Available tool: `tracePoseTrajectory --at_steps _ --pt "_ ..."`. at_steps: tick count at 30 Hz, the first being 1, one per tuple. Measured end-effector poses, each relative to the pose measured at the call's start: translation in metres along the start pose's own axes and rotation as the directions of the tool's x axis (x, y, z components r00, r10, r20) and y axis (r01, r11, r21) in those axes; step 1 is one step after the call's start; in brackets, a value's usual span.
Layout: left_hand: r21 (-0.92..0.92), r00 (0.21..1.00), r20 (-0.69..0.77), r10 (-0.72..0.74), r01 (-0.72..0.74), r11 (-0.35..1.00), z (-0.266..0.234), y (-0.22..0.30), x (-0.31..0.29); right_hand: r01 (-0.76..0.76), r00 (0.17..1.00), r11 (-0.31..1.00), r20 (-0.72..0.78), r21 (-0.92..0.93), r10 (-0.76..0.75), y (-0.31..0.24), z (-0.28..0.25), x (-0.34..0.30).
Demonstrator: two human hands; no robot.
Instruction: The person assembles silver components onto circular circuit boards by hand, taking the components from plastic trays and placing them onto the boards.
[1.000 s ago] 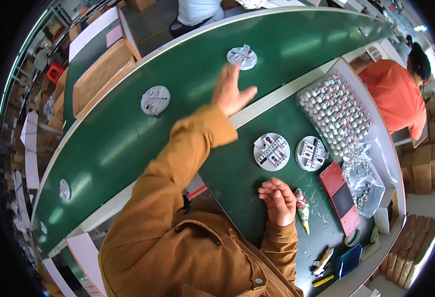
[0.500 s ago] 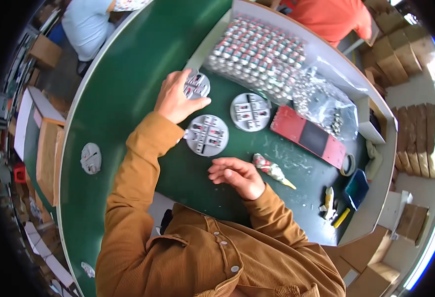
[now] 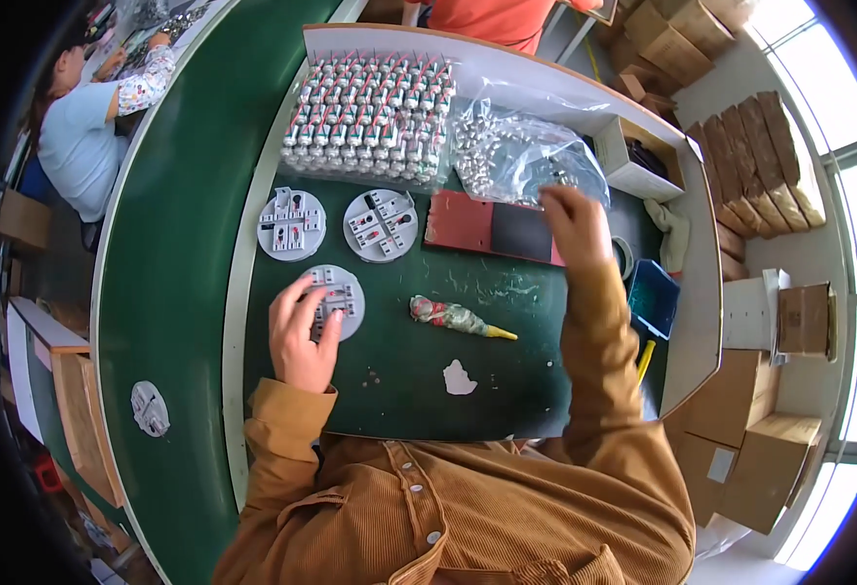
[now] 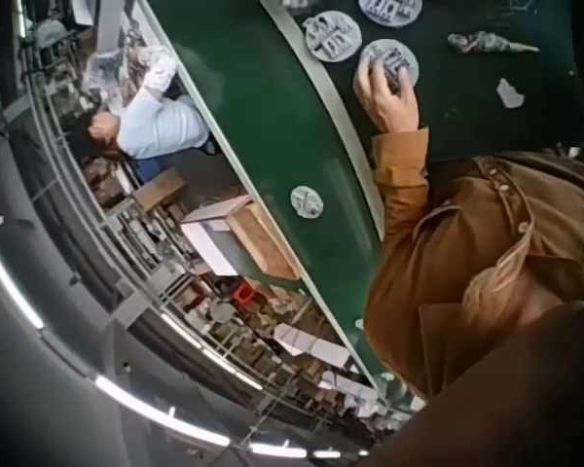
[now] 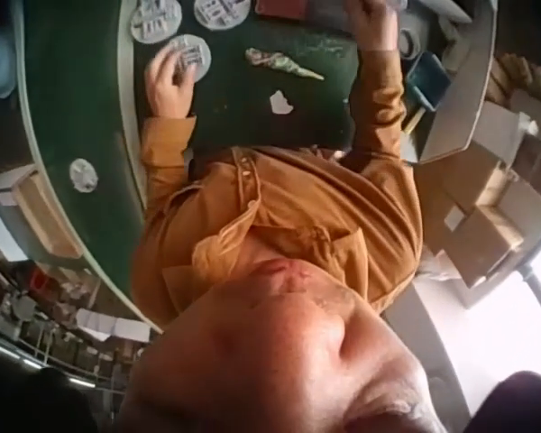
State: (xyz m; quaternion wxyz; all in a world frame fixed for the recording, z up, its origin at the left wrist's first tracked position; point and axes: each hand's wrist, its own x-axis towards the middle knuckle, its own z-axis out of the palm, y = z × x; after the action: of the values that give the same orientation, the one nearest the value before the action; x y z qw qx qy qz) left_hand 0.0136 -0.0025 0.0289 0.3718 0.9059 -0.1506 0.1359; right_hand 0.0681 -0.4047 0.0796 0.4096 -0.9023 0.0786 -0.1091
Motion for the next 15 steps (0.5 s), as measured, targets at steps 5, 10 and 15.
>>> tracePoseTrajectory --at_steps 5,10,15 --pt "-0.069 0.998 -0.044 -0.048 0.045 0.997 0.005 0.001 -0.022 0.065 0.994 0.9 0.11 -0.43 -0.019 0.048 0.051 0.097" --pt "-0.136 0.997 0.084 0.001 0.011 0.991 -0.013 -0.012 -0.027 -0.212 0.772 0.973 0.596 -0.088 0.222 0.071 0.05 0.17" --pt "-0.083 0.98 0.194 0.042 -0.026 0.996 -0.008 -0.017 -0.028 0.177 0.898 0.938 0.439 -0.296 -0.031 0.095 0.049 0.151"
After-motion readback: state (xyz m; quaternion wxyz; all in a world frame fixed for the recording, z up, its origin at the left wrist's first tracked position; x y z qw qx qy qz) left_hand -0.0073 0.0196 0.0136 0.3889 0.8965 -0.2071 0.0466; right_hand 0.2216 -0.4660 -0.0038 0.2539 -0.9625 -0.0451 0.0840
